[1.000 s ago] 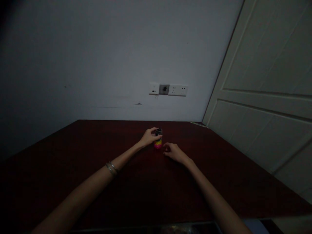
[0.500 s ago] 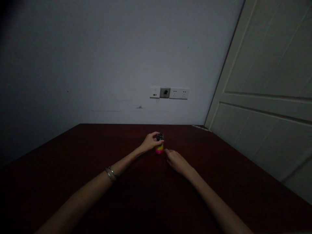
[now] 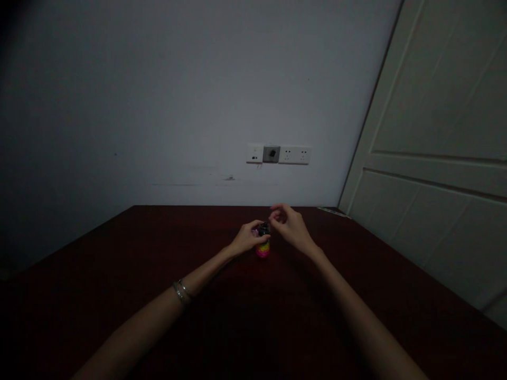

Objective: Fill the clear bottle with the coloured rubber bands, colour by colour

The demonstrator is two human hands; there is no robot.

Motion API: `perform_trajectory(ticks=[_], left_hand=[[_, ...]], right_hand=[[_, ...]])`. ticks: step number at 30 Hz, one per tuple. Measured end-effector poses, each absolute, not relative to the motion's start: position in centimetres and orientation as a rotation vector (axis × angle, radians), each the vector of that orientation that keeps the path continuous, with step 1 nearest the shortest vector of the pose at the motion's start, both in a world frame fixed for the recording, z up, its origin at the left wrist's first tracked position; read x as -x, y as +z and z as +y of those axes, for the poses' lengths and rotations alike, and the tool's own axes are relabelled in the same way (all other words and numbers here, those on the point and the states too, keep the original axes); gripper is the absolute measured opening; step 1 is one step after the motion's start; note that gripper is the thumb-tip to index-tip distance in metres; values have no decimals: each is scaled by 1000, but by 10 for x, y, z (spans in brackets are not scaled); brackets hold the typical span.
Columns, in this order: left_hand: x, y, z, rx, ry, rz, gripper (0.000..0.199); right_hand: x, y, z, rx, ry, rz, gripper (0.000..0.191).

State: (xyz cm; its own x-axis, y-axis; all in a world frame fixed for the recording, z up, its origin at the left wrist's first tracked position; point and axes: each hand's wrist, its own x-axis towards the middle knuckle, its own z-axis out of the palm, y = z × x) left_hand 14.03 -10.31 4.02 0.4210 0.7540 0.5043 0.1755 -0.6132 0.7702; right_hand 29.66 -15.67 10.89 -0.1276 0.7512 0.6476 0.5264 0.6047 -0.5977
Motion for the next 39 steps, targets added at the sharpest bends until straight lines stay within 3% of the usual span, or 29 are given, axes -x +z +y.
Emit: perform_trajectory(ticks=[12, 39], left_hand=[[-138, 41, -103, -2105, 1139, 813, 38], [-133, 45, -103, -2053, 1038, 840, 46]], right_hand=[[-296, 134, -134, 1230, 226, -2355, 19], [-300, 137, -138, 1273, 292, -2499, 30]])
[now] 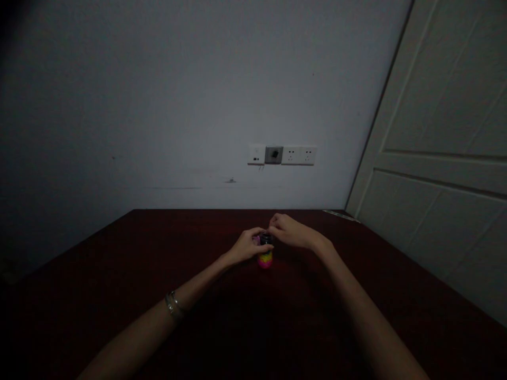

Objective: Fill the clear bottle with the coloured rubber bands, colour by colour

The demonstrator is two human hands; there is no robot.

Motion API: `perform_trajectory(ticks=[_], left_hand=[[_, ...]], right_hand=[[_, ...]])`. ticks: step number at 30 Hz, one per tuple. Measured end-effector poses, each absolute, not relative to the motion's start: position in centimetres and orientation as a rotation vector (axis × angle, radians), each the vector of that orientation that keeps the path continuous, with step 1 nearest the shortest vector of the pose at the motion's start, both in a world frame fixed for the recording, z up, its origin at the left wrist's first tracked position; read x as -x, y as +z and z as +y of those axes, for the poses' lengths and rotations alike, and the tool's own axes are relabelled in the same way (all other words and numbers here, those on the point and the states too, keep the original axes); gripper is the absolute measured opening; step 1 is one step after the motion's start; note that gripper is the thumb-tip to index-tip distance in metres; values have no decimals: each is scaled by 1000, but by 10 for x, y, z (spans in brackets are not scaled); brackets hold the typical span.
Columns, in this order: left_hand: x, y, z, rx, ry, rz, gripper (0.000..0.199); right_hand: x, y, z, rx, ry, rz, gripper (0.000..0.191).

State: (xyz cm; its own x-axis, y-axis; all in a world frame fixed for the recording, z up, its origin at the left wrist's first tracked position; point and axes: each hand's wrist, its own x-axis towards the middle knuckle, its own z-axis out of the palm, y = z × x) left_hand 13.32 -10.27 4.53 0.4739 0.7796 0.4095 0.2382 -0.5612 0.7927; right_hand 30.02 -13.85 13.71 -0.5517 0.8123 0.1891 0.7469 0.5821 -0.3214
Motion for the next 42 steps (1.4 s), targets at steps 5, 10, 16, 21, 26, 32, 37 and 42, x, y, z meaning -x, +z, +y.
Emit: perform_trajectory(ticks=[5, 10, 16, 21, 26, 32, 37, 42], left_hand=[[-133, 47, -103, -2017, 997, 812, 44], [-133, 47, -104, -2009, 1013, 792, 45], [-133, 44, -101, -1996, 1012, 756, 47], [-135, 43, -99, -1969, 1020, 728, 42], [-135, 46, -101, -1967, 1014, 779, 42], [-136, 49, -105, -1944, 1007, 823, 43], [-135, 50, -106, -1944, 996, 830, 44], [-136, 47, -103, -1965, 1004, 825, 45]], right_hand=[[-292, 134, -144, 1365, 413, -2397, 33], [-292, 131, -144, 1372, 476, -2337, 35], [-302, 151, -150, 1281, 355, -2217, 39], [-297, 155, -178, 1179, 434, -2369, 24], [-273, 108, -214, 1101, 634, -2701, 15], [-259, 52, -220, 1213, 249, -2770, 23], [-258, 41, -210, 1245, 21, -2790, 23], [-259, 41, -208, 1277, 44, -2780, 24]])
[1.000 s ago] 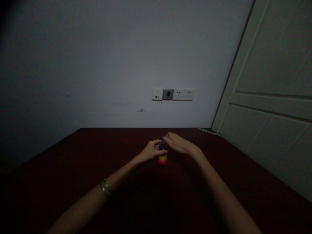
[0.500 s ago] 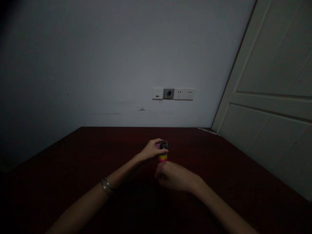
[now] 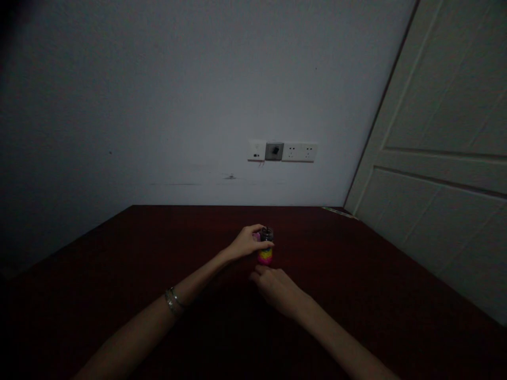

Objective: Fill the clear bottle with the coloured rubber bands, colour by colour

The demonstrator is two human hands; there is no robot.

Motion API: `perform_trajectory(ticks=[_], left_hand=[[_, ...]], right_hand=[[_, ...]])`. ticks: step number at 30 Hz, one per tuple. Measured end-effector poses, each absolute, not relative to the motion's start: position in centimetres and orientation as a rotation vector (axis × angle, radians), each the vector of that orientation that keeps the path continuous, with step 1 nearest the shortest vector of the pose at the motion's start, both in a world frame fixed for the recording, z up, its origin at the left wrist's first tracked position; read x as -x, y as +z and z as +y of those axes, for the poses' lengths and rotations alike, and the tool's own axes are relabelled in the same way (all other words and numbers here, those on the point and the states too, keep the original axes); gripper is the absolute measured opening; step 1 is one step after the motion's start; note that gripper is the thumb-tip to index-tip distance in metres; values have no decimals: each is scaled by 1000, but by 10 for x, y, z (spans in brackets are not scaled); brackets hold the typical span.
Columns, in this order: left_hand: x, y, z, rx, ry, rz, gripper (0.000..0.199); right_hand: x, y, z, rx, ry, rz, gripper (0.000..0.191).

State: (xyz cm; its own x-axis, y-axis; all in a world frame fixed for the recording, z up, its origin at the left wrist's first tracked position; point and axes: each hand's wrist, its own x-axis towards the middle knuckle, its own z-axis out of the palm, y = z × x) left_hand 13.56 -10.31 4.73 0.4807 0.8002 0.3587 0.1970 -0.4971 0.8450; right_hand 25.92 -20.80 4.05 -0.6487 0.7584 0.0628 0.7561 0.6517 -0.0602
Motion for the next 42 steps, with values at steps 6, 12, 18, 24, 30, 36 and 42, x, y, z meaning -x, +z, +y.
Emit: perform_trajectory(ticks=[6, 12, 18, 24, 30, 36, 42], left_hand=[[-136, 43, -98, -1960, 1028, 763, 43], [-135, 44, -100, -1917, 1017, 691, 39], [-134, 47, -103, -1939, 994, 758, 46], [-134, 46, -104, -1922, 1009, 751, 45], [-132, 46, -99, -1874, 1001, 744, 45], [-108, 65, -81, -1856, 1077, 788, 44], [-77, 68, -58, -1857, 1118, 893, 45]], right_hand=[[-273, 73, -201, 1088, 475, -2560, 23], [-300, 130, -172, 1071, 448, -2221, 16], [-306, 138, -146, 1120, 299, -2372, 14], [-306, 138, -138, 1089, 360, -2421, 15], [-319, 113, -102, 1167, 401, -2158, 17], [-309, 61, -72, 1221, 448, -2379, 38], [-290, 46, -66, 1252, 521, -2486, 64]])
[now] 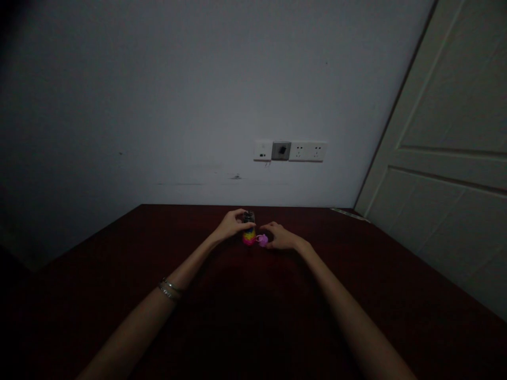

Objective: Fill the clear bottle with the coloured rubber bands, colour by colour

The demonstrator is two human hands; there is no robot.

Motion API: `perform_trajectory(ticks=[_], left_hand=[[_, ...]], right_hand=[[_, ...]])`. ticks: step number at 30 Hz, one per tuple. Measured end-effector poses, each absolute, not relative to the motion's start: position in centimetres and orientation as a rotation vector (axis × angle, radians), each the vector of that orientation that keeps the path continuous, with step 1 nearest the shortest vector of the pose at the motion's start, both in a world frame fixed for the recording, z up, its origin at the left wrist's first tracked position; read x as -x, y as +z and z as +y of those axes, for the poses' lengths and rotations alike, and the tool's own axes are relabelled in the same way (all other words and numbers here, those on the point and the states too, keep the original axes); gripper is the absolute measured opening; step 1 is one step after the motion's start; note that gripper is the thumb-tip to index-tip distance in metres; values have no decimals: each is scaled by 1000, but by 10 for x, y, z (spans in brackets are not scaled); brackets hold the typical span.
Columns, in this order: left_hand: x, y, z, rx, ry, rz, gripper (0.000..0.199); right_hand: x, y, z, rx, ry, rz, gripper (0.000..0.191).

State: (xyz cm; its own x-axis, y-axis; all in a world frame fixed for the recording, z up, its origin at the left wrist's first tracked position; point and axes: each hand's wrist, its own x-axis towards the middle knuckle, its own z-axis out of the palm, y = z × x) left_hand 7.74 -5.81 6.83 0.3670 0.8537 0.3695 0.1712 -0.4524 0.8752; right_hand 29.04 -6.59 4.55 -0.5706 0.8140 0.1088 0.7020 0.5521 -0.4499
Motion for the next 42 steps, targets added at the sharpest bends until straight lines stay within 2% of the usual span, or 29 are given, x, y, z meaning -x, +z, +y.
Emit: perform_trajectory(ticks=[4, 18, 30, 42], left_hand=[[-68, 63, -50, -1835, 1120, 936, 43], [-64, 58, -50, -1863, 1097, 945, 41], [-61, 58, -49, -1904, 1091, 941, 38], [-65, 63, -57, -1907, 1055, 954, 38]], right_hand=[[-284, 41, -61, 1257, 510, -2487, 62], [-277, 40, -53, 1273, 615, -2345, 35], [-259, 99, -57, 890, 873, -1809, 46], [-250, 99, -59, 822, 972, -1908, 49]])
